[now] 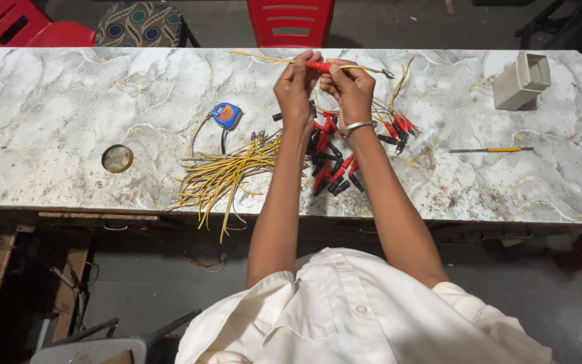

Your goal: The person attaches red and black plastic connectors to the ends of yellow wires. They repeatedly pick up a wire, insert it into a connector, and place the finished unit on the table.

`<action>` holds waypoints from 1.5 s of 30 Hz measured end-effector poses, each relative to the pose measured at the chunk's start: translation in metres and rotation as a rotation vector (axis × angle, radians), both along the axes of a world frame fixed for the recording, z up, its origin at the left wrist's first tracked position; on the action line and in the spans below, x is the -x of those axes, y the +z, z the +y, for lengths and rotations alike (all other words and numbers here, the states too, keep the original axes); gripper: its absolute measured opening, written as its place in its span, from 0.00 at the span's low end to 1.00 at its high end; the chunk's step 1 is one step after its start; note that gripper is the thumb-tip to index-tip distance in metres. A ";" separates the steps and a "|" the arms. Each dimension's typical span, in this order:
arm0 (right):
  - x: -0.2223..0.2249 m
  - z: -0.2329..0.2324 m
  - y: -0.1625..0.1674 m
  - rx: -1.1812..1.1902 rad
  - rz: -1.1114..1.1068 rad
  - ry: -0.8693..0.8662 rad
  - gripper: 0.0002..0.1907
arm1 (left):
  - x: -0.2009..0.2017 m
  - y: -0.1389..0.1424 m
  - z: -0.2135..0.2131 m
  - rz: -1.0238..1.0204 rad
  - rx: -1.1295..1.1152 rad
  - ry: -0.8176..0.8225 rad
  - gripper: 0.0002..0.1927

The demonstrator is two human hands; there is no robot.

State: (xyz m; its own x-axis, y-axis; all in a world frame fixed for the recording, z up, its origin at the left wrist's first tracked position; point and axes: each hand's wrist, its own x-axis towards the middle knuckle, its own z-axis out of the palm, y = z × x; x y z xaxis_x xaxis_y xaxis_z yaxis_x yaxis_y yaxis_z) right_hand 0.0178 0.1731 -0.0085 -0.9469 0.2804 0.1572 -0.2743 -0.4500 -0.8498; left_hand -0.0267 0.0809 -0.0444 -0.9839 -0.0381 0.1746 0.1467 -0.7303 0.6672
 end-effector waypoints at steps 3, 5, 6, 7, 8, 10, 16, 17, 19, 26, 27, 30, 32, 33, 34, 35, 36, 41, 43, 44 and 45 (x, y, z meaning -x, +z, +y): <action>-0.003 0.007 0.001 -0.002 -0.027 -0.040 0.10 | 0.005 0.000 -0.007 -0.016 -0.039 0.033 0.21; -0.005 0.011 0.002 0.006 -0.043 -0.063 0.10 | 0.007 0.000 -0.011 -0.045 -0.061 0.061 0.21; -0.005 0.011 0.002 0.013 -0.045 -0.066 0.10 | 0.007 0.000 -0.011 -0.039 -0.091 0.038 0.21; -0.004 0.010 0.003 0.018 -0.046 -0.067 0.10 | 0.007 -0.001 -0.010 -0.031 -0.121 0.017 0.21; -0.004 0.008 0.003 0.020 -0.036 -0.060 0.09 | 0.006 -0.001 -0.009 -0.024 -0.151 -0.002 0.21; -0.001 0.004 0.003 0.025 -0.016 -0.043 0.09 | 0.003 -0.003 -0.003 -0.031 -0.048 -0.064 0.22; 0.000 0.009 0.004 0.034 -0.010 -0.112 0.08 | 0.006 0.002 -0.008 0.010 -0.051 -0.048 0.23; 0.000 0.011 0.004 0.033 -0.011 -0.109 0.08 | 0.008 0.005 -0.011 0.000 -0.061 -0.035 0.24; -0.002 0.015 0.004 0.027 -0.014 -0.106 0.08 | 0.009 0.009 -0.012 -0.037 -0.110 -0.053 0.22; 0.006 0.006 0.011 -0.033 -0.026 -0.083 0.08 | 0.001 0.016 0.000 -0.089 0.168 -0.147 0.17; 0.007 0.006 0.013 -0.077 -0.034 -0.092 0.09 | 0.002 0.017 0.001 -0.103 0.146 -0.126 0.16; 0.007 0.008 0.019 -0.159 0.014 -0.121 0.11 | 0.009 0.025 0.000 -0.129 0.091 -0.076 0.15; 0.006 0.010 0.023 -0.201 0.062 -0.134 0.13 | 0.015 0.032 -0.007 -0.120 0.074 -0.047 0.15; 0.005 0.012 0.025 -0.224 0.079 -0.137 0.13 | 0.016 0.034 -0.009 -0.124 0.097 -0.041 0.15; 0.005 0.013 0.027 -0.247 0.098 -0.142 0.13 | 0.018 0.036 -0.011 -0.126 0.120 -0.036 0.15; 0.005 0.013 0.028 -0.274 0.126 -0.134 0.13 | 0.019 0.038 -0.012 -0.129 0.143 -0.032 0.15; 0.006 0.013 0.029 -0.299 0.153 -0.126 0.12 | 0.018 0.039 -0.013 -0.133 0.129 -0.026 0.15; 0.011 0.006 0.032 -0.335 0.116 -0.143 0.06 | 0.017 0.042 -0.010 -0.116 0.053 -0.057 0.15; 0.010 0.001 0.030 -0.341 0.130 -0.122 0.05 | 0.016 0.043 -0.009 -0.128 0.001 -0.064 0.12; 0.009 -0.001 0.028 -0.345 0.142 -0.120 0.05 | 0.016 0.043 -0.009 -0.133 -0.026 -0.069 0.11; 0.008 -0.003 0.027 -0.350 0.153 -0.118 0.05 | 0.016 0.044 -0.010 -0.124 -0.025 -0.079 0.12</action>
State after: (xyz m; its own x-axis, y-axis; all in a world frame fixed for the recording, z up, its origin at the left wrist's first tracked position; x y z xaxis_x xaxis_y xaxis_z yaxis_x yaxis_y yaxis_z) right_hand 0.0095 0.1700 0.0186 -0.8699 0.2901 0.3989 -0.4417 -0.0985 -0.8917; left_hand -0.0423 0.0712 -0.0009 -0.9979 0.0378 0.0516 0.0055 -0.7527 0.6583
